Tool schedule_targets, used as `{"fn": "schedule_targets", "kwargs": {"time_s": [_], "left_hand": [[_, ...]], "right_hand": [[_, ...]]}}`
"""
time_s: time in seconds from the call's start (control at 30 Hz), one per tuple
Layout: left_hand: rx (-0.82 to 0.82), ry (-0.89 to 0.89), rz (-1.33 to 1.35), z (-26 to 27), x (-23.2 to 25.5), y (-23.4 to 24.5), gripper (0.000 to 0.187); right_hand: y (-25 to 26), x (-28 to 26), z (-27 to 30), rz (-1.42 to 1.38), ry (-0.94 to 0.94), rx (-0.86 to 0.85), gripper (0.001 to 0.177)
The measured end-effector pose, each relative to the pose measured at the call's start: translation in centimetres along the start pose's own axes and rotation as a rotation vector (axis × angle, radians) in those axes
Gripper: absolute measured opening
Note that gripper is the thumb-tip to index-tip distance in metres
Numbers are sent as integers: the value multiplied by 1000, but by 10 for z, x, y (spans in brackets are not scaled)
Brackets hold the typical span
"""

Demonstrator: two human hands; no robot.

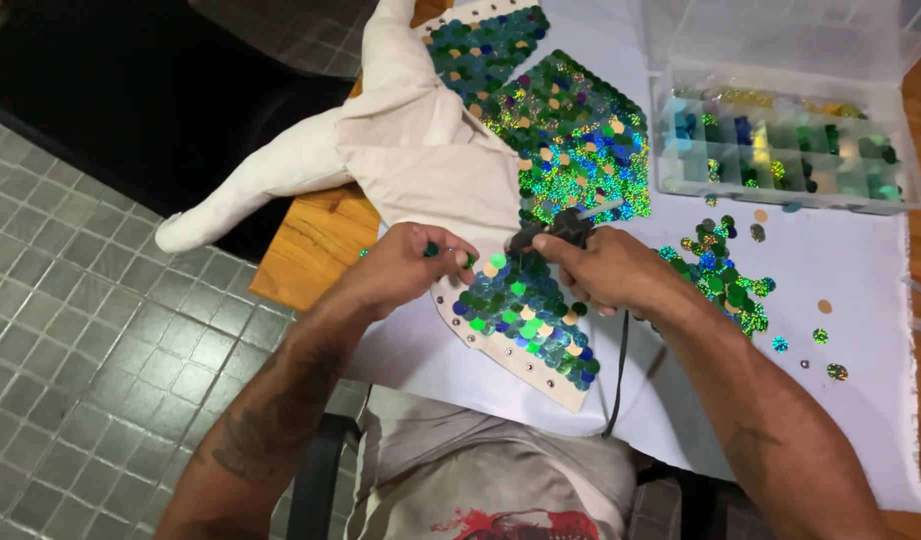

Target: Decorating a white fabric garment by gluing green and blue sequins using a hot glue gun

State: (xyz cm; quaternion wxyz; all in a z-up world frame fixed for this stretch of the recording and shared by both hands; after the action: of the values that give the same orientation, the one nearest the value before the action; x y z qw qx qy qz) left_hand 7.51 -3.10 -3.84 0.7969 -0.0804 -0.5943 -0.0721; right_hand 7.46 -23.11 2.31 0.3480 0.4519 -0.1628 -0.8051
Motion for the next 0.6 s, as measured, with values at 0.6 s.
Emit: {"fn": "schedule_targets", "kwargs": {"time_s": [0.6], "left_hand": [[-31,-117,-864,-41,19,-33,19]], "right_hand": [[2,68,-27,-338,96,80,56]]}}
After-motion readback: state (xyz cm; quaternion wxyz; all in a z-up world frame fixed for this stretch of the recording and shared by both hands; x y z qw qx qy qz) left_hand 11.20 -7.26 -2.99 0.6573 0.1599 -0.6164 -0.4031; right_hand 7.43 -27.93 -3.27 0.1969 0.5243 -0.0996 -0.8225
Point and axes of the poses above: each hand's wrist, its own z-axis away from the middle knuckle, its own y-axis out of the back of the hand, x = y × z, the point moved 10 cm from there along -z, towards the middle knuckle, and after that the axes turned 5 degrees about x, right-handed, at the moved point
